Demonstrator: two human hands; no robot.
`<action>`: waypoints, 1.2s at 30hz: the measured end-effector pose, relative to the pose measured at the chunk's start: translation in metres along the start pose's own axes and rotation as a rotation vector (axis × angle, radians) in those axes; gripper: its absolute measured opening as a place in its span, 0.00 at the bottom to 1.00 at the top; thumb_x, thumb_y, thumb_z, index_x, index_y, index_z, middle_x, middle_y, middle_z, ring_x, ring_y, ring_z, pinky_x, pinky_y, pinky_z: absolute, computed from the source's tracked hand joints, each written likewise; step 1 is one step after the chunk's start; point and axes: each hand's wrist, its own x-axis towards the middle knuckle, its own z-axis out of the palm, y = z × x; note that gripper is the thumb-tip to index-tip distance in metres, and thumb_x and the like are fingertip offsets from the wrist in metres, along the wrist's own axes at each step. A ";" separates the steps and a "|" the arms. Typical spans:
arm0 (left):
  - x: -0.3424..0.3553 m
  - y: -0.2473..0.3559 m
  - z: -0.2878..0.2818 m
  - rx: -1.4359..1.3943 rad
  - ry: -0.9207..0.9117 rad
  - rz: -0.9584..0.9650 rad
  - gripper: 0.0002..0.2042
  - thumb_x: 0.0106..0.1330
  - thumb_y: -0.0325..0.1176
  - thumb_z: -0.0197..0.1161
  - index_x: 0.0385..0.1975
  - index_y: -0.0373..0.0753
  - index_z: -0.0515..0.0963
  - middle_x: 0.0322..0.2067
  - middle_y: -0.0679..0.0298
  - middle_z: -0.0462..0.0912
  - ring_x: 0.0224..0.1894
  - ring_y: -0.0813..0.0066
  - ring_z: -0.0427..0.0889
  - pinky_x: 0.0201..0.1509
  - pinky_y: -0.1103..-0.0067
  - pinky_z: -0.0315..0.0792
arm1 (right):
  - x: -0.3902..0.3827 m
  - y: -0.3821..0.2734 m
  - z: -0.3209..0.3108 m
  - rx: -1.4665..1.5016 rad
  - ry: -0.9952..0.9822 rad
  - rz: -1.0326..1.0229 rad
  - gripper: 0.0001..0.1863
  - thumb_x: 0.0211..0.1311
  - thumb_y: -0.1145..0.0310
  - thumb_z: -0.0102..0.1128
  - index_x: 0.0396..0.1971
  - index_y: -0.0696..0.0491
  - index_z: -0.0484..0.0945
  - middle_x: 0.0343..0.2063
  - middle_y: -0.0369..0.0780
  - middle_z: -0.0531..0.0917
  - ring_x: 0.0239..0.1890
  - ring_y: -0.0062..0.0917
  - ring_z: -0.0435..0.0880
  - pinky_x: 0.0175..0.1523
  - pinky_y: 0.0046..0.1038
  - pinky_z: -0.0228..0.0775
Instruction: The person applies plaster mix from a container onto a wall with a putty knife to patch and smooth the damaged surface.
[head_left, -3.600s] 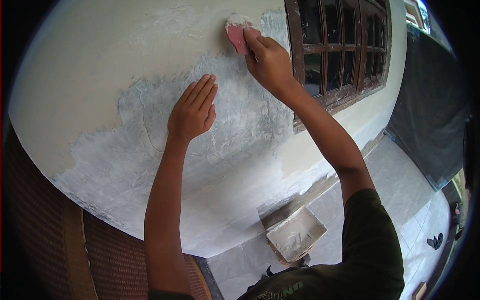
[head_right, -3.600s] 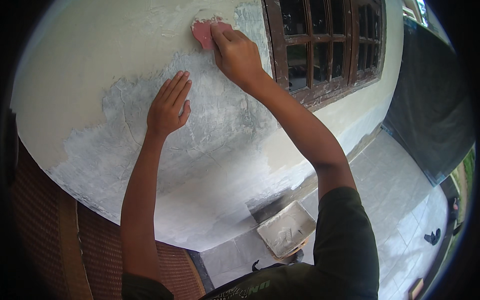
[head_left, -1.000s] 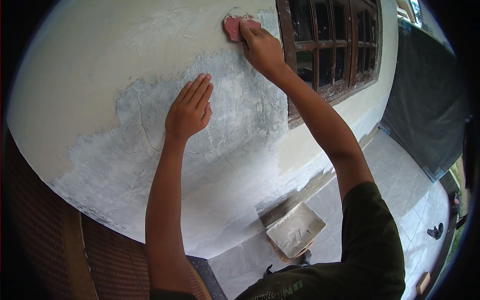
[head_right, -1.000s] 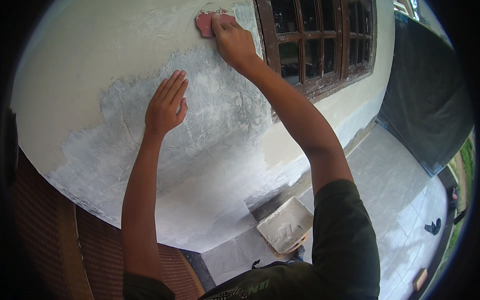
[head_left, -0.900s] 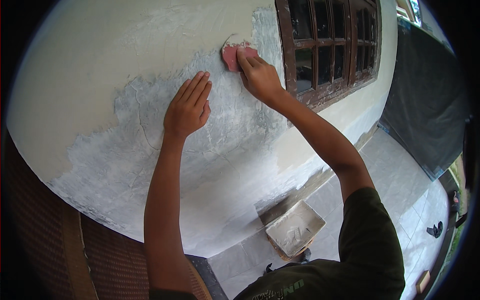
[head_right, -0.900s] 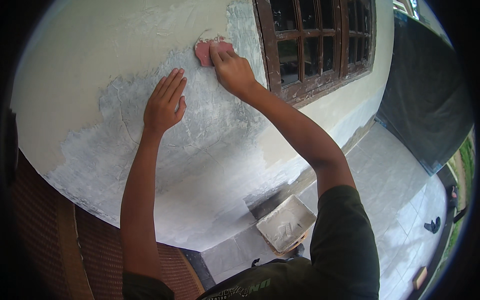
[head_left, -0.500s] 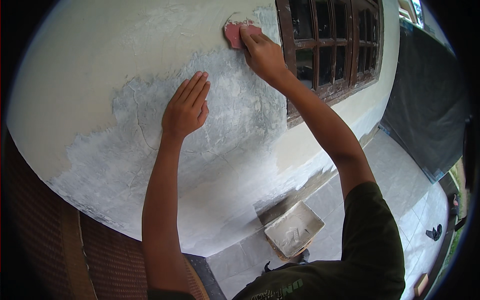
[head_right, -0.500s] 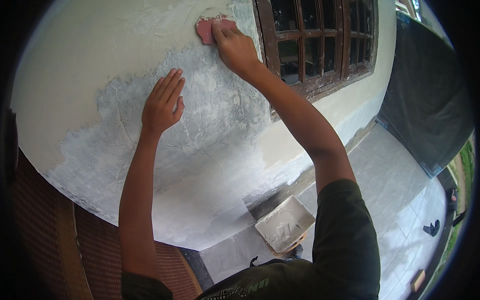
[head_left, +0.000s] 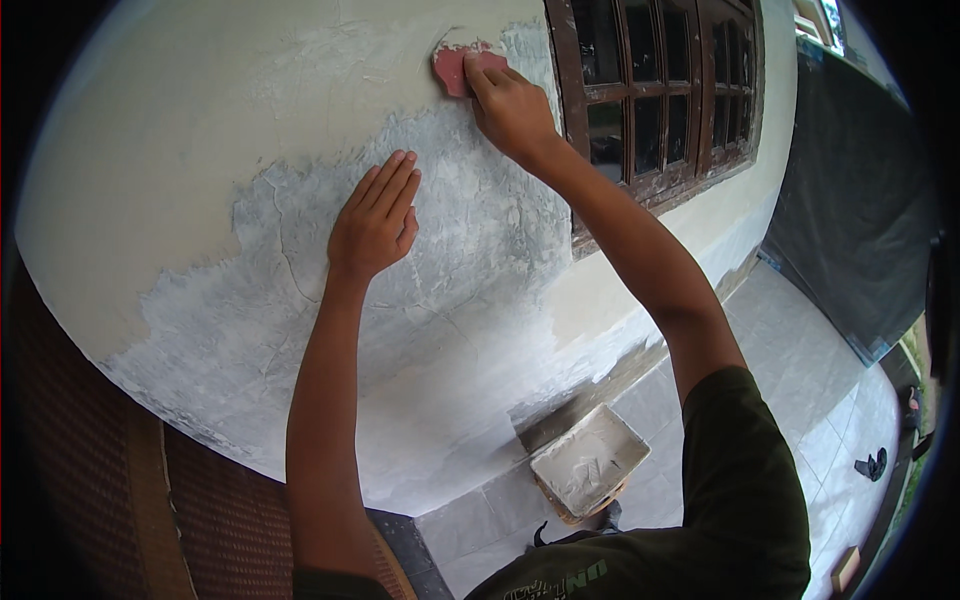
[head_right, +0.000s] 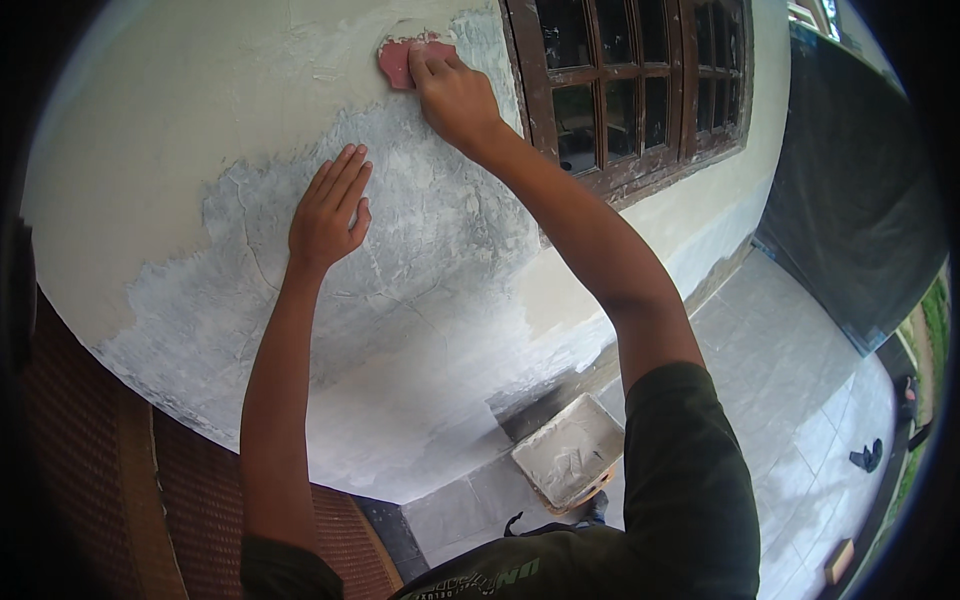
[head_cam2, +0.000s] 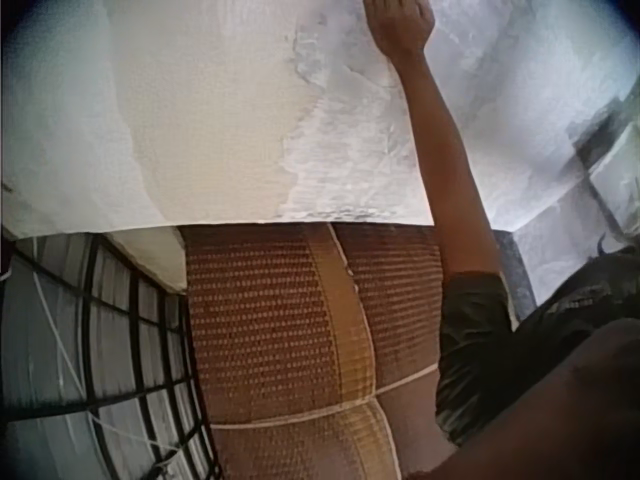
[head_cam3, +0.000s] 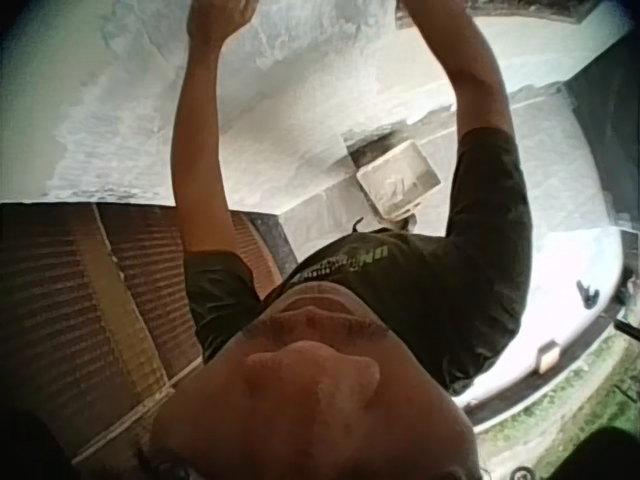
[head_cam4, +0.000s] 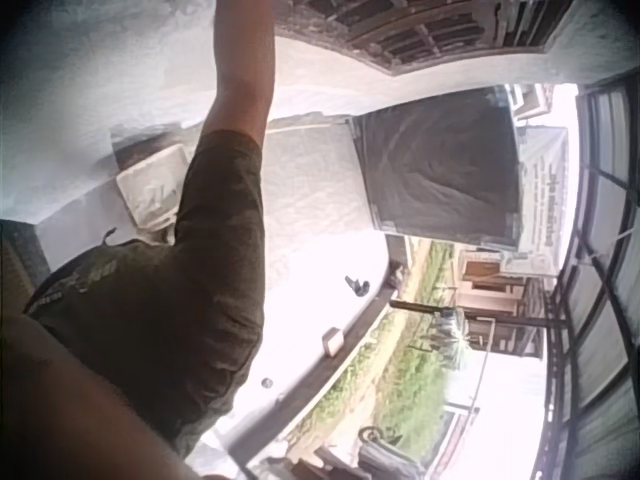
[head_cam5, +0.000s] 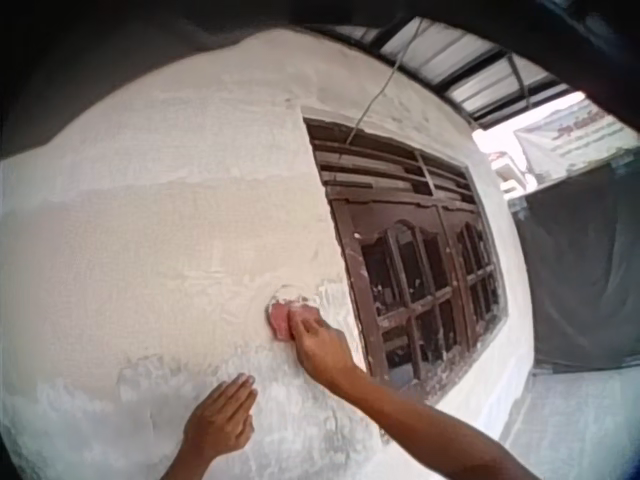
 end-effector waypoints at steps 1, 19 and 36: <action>-0.003 -0.001 -0.002 -0.006 -0.005 -0.008 0.22 0.62 0.26 0.59 0.58 0.32 0.76 0.67 0.55 0.72 0.71 0.60 0.67 0.74 0.64 0.61 | -0.013 -0.014 0.001 0.000 -0.053 -0.003 0.29 0.52 0.78 0.63 0.58 0.59 0.74 0.31 0.44 0.83 0.36 0.39 0.85 0.36 0.37 0.80; -0.033 0.059 0.009 -0.207 0.072 -0.252 0.21 0.69 0.30 0.57 0.62 0.34 0.73 0.66 0.54 0.72 0.71 0.58 0.68 0.73 0.64 0.63 | -0.165 -0.071 -0.159 1.373 -0.371 1.357 0.11 0.70 0.68 0.61 0.44 0.59 0.84 0.39 0.41 0.87 0.39 0.23 0.87 0.42 0.26 0.84; -0.182 0.439 0.030 -0.897 -0.321 -1.175 0.22 0.77 0.38 0.49 0.64 0.30 0.69 0.62 0.42 0.75 0.65 0.47 0.73 0.70 0.63 0.66 | -0.469 -0.068 -0.257 1.156 -1.007 1.836 0.16 0.67 0.73 0.62 0.50 0.67 0.77 0.46 0.46 0.84 0.43 0.29 0.87 0.48 0.30 0.86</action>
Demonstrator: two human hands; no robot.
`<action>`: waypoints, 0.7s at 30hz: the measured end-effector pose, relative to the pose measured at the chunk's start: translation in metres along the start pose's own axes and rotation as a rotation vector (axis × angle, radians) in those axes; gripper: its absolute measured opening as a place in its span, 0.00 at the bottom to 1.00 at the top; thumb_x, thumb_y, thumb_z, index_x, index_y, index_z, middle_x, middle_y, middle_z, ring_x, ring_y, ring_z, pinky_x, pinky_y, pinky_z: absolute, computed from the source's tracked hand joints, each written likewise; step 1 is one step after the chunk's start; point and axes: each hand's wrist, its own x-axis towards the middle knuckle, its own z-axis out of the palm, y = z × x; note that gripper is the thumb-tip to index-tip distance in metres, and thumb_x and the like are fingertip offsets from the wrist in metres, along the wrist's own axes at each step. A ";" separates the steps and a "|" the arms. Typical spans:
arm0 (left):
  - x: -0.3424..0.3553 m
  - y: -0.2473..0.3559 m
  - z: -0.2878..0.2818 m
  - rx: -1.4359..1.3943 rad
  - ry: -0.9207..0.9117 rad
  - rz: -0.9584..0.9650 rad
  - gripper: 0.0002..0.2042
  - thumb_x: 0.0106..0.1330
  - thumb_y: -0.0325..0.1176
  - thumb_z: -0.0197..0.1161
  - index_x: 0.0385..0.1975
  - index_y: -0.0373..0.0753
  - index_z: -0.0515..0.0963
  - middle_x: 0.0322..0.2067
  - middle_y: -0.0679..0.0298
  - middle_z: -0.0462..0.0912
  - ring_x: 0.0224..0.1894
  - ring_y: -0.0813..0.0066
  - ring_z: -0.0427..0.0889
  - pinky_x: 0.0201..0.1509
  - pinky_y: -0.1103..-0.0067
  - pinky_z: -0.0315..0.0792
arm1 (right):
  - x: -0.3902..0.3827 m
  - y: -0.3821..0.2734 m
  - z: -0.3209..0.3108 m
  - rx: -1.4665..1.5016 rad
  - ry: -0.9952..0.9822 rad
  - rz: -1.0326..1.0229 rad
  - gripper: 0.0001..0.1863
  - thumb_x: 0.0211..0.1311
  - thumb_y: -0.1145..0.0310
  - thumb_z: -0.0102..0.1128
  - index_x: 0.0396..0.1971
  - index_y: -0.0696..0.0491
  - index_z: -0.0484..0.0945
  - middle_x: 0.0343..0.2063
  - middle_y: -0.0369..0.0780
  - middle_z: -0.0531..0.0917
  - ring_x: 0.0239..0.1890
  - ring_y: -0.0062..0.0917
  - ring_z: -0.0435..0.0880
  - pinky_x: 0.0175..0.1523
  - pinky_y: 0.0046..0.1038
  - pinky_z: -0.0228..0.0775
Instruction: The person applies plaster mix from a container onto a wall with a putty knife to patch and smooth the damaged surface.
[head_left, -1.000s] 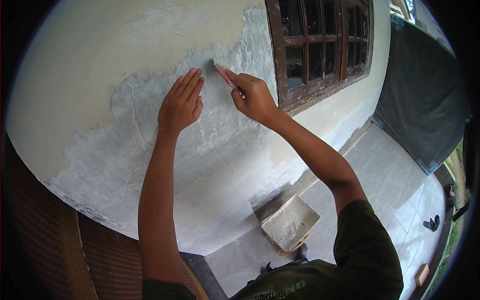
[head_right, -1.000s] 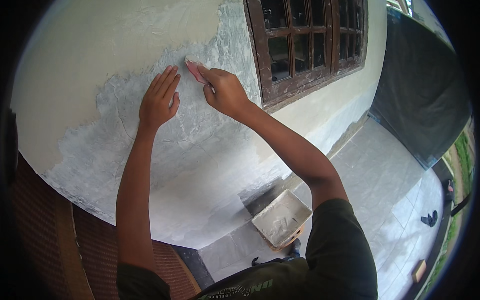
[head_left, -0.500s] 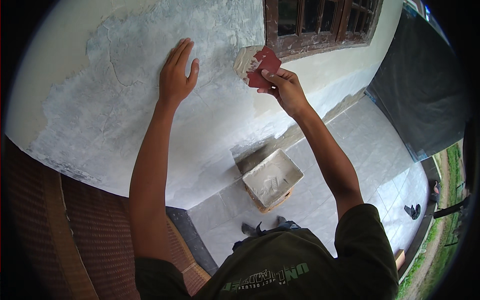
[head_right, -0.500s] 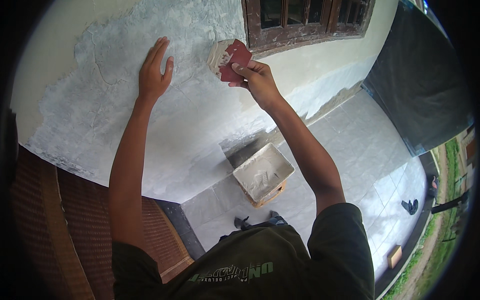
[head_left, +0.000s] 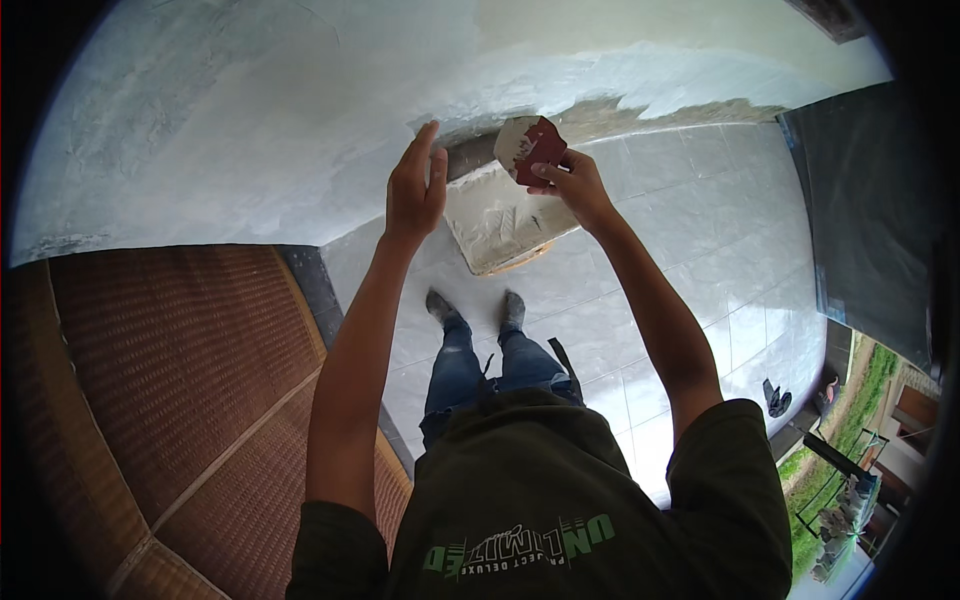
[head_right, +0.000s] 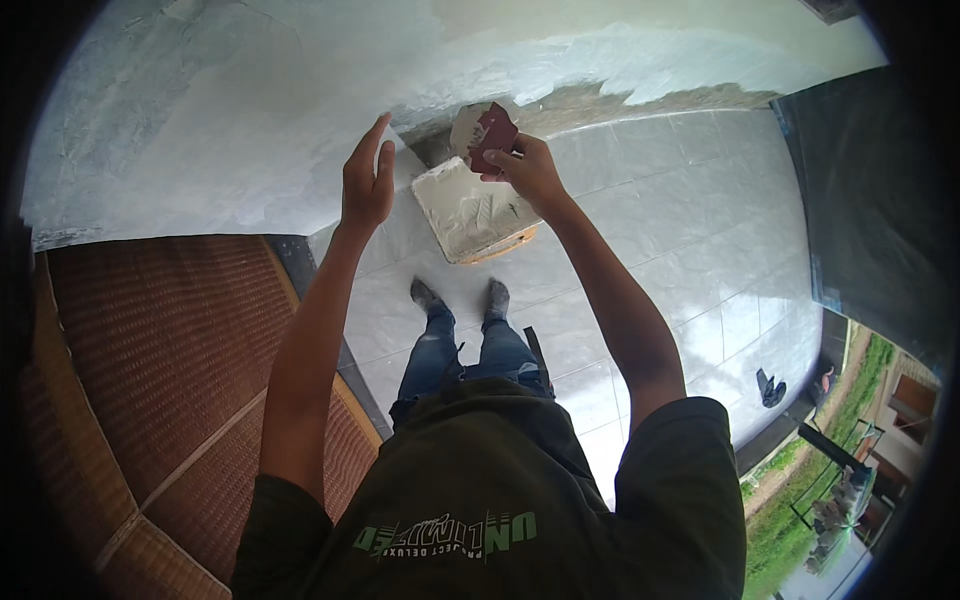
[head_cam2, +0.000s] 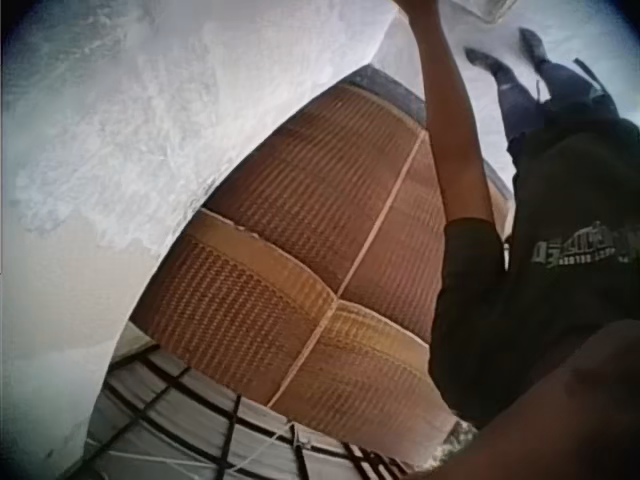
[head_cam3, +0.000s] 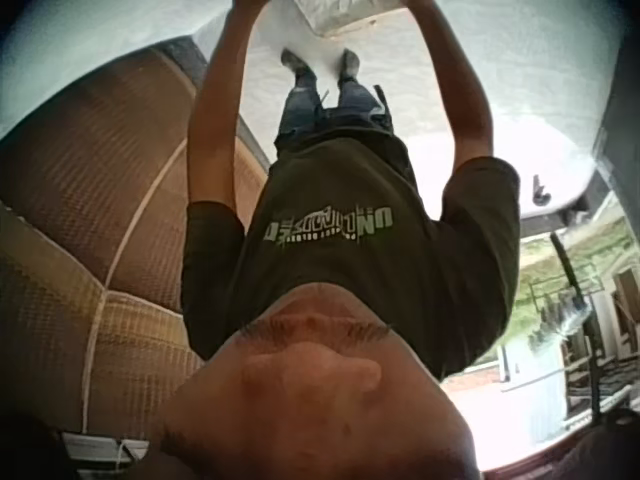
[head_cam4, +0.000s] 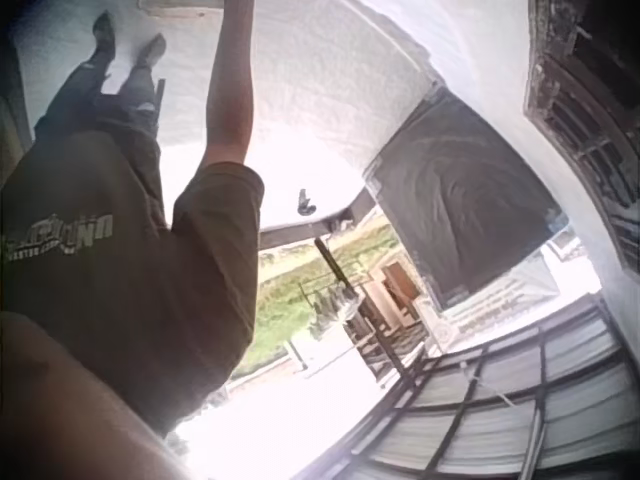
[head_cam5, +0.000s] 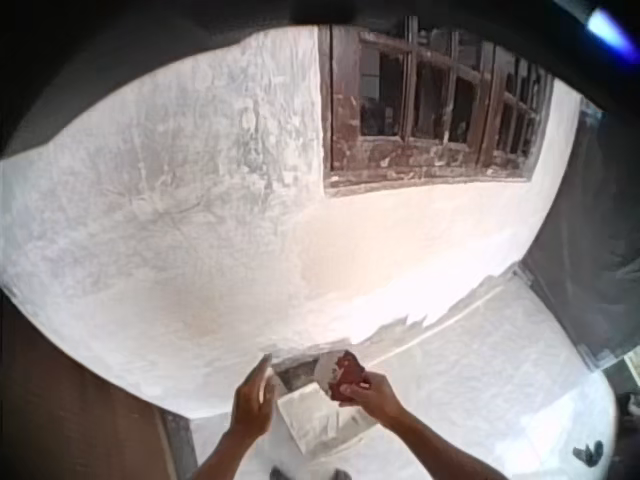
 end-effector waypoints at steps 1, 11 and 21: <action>-0.017 -0.005 0.011 0.002 -0.009 -0.032 0.22 0.77 0.38 0.49 0.64 0.30 0.69 0.62 0.42 0.75 0.65 0.47 0.73 0.70 0.63 0.66 | 0.001 0.021 -0.007 -0.002 -0.005 0.042 0.16 0.67 0.74 0.61 0.50 0.67 0.77 0.46 0.46 0.83 0.43 0.29 0.87 0.48 0.30 0.87; -0.156 -0.048 0.079 -0.039 -0.111 -0.420 0.22 0.77 0.38 0.49 0.62 0.27 0.70 0.59 0.40 0.76 0.63 0.46 0.75 0.68 0.65 0.66 | 0.003 0.218 -0.049 -0.906 -0.165 -0.054 0.17 0.62 0.77 0.59 0.52 0.61 0.79 0.34 0.43 0.83 0.35 0.33 0.85 0.39 0.38 0.77; -0.218 -0.070 0.098 -0.033 -0.121 -0.613 0.22 0.77 0.39 0.49 0.61 0.27 0.71 0.58 0.40 0.77 0.63 0.46 0.75 0.68 0.65 0.67 | -0.006 0.300 -0.035 -1.458 -0.310 -0.358 0.09 0.54 0.76 0.59 0.35 0.60 0.83 0.40 0.42 0.81 0.45 0.38 0.80 0.45 0.37 0.79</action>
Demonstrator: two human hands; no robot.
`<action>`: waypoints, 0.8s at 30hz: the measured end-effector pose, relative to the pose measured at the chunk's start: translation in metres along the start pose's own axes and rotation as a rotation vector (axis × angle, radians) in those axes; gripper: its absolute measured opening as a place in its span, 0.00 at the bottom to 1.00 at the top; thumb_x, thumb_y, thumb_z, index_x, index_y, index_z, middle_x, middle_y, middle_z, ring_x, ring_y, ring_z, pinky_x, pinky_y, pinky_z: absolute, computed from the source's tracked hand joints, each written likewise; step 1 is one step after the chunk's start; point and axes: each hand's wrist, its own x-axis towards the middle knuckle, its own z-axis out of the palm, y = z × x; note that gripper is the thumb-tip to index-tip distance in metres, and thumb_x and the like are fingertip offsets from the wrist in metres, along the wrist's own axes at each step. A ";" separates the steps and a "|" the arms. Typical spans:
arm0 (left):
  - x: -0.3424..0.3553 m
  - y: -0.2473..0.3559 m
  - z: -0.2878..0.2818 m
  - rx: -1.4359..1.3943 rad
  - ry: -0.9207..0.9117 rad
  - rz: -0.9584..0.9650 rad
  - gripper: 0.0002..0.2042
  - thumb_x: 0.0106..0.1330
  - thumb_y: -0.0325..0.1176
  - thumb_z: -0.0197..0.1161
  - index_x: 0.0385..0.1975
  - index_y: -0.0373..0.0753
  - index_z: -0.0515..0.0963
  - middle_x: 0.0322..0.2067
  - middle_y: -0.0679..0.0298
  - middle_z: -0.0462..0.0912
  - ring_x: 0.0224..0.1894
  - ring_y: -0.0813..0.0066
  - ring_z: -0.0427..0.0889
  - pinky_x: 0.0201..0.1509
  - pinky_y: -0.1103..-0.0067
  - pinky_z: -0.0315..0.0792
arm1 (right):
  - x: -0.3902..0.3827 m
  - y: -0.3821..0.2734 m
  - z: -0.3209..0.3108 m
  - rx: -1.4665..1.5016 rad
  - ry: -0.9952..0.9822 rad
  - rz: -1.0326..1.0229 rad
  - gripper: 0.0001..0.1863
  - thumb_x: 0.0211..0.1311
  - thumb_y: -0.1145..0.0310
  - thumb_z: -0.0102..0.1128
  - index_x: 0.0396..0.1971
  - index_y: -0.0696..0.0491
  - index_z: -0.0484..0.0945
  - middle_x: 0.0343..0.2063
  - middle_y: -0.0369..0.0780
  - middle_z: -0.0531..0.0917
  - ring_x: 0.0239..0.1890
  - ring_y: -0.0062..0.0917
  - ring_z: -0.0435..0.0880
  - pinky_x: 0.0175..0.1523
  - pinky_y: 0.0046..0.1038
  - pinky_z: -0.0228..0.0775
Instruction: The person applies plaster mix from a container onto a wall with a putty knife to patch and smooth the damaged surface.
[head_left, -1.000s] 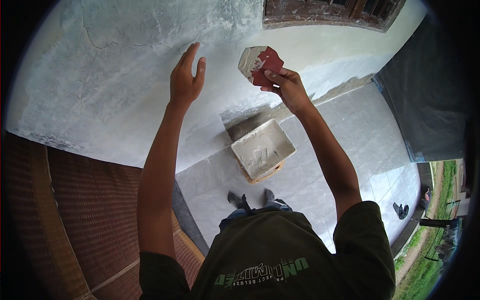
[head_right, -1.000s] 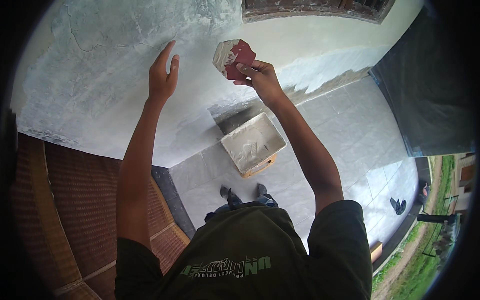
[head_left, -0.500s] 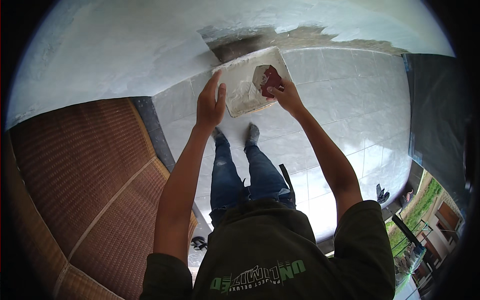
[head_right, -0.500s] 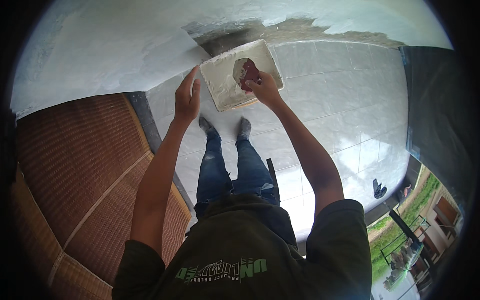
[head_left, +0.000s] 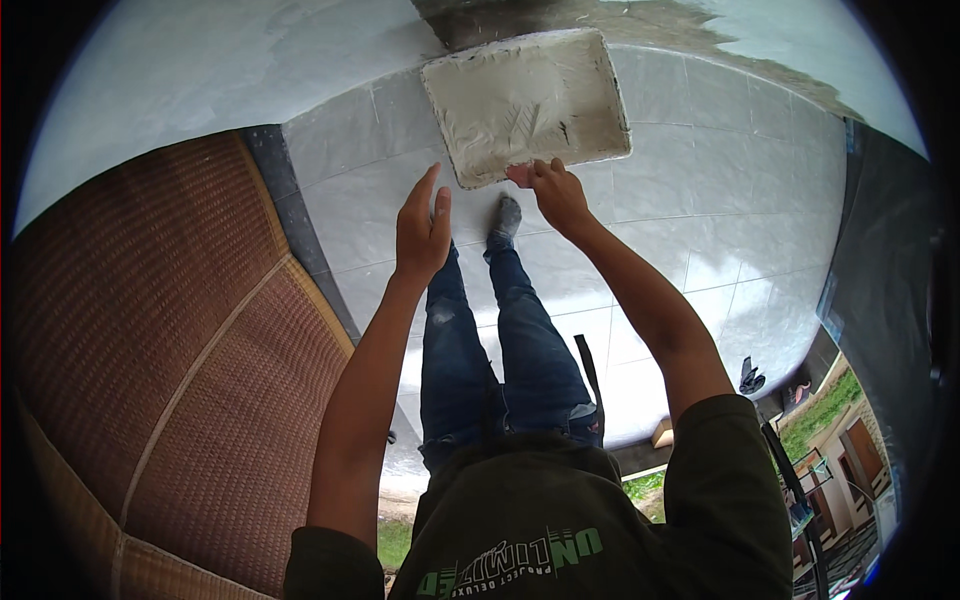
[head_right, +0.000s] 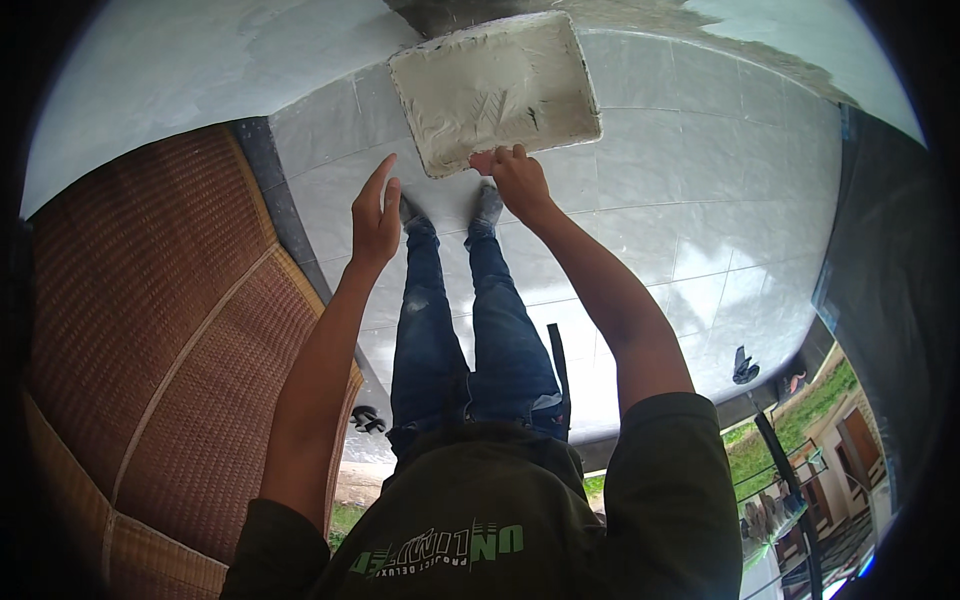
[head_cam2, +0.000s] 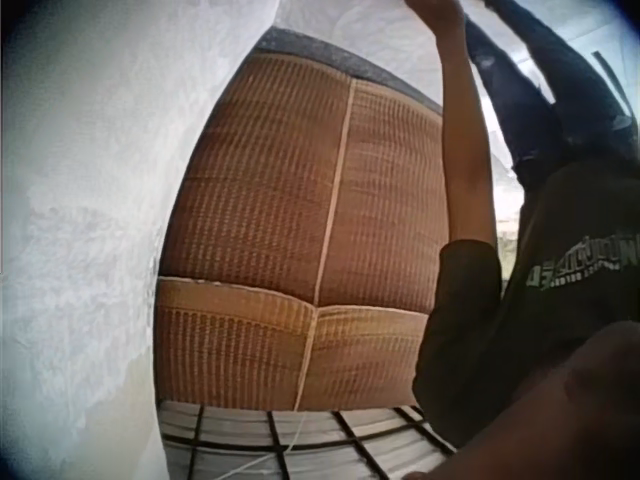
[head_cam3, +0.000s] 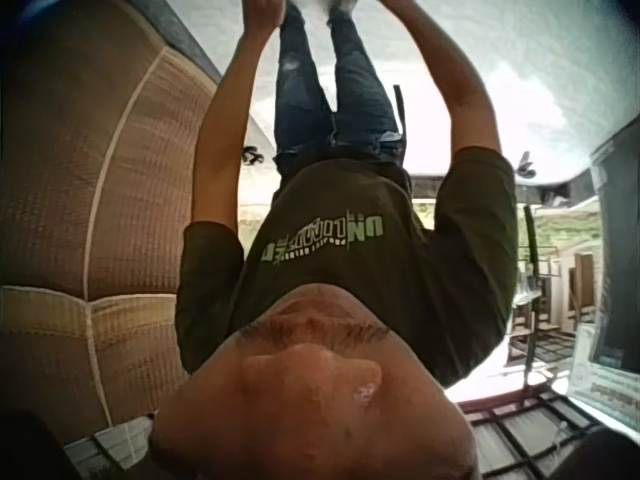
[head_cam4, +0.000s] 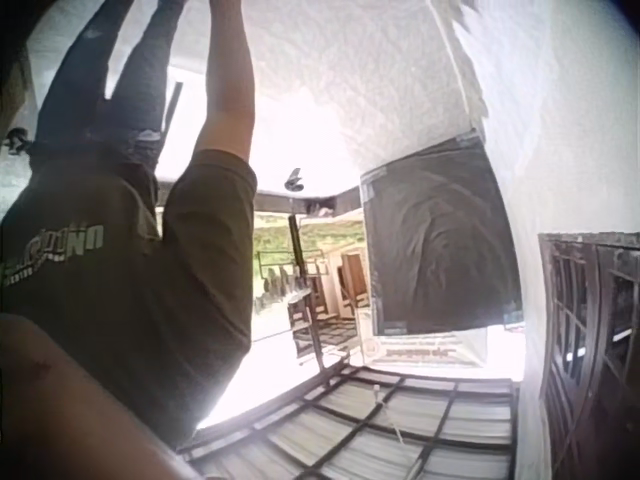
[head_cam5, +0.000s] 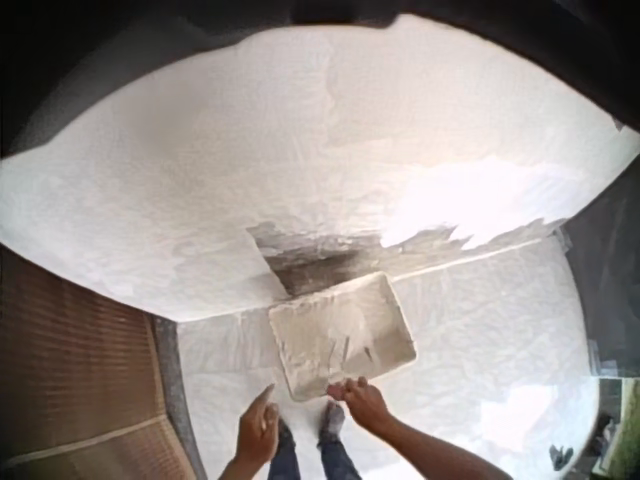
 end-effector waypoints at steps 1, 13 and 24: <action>-0.002 -0.002 0.001 -0.008 -0.004 -0.005 0.22 0.77 0.39 0.49 0.61 0.27 0.71 0.58 0.40 0.77 0.63 0.46 0.75 0.68 0.65 0.67 | -0.002 -0.002 0.003 -0.058 -0.056 -0.050 0.10 0.54 0.75 0.60 0.36 0.60 0.83 0.40 0.41 0.81 0.45 0.37 0.80 0.44 0.36 0.79; -0.012 -0.011 0.002 -0.024 -0.005 -0.051 0.22 0.77 0.40 0.49 0.61 0.28 0.72 0.57 0.42 0.78 0.61 0.47 0.76 0.66 0.66 0.67 | -0.043 -0.034 -0.007 0.647 -0.150 0.288 0.06 0.62 0.73 0.62 0.34 0.58 0.85 0.30 0.43 0.83 0.34 0.32 0.84 0.38 0.34 0.76; -0.012 -0.012 0.012 -0.077 -0.061 -0.063 0.22 0.77 0.39 0.49 0.62 0.28 0.71 0.57 0.41 0.78 0.61 0.48 0.76 0.67 0.66 0.67 | -0.101 0.000 0.052 1.192 0.108 1.233 0.09 0.64 0.70 0.67 0.35 0.61 0.83 0.37 0.43 0.87 0.39 0.22 0.85 0.42 0.27 0.78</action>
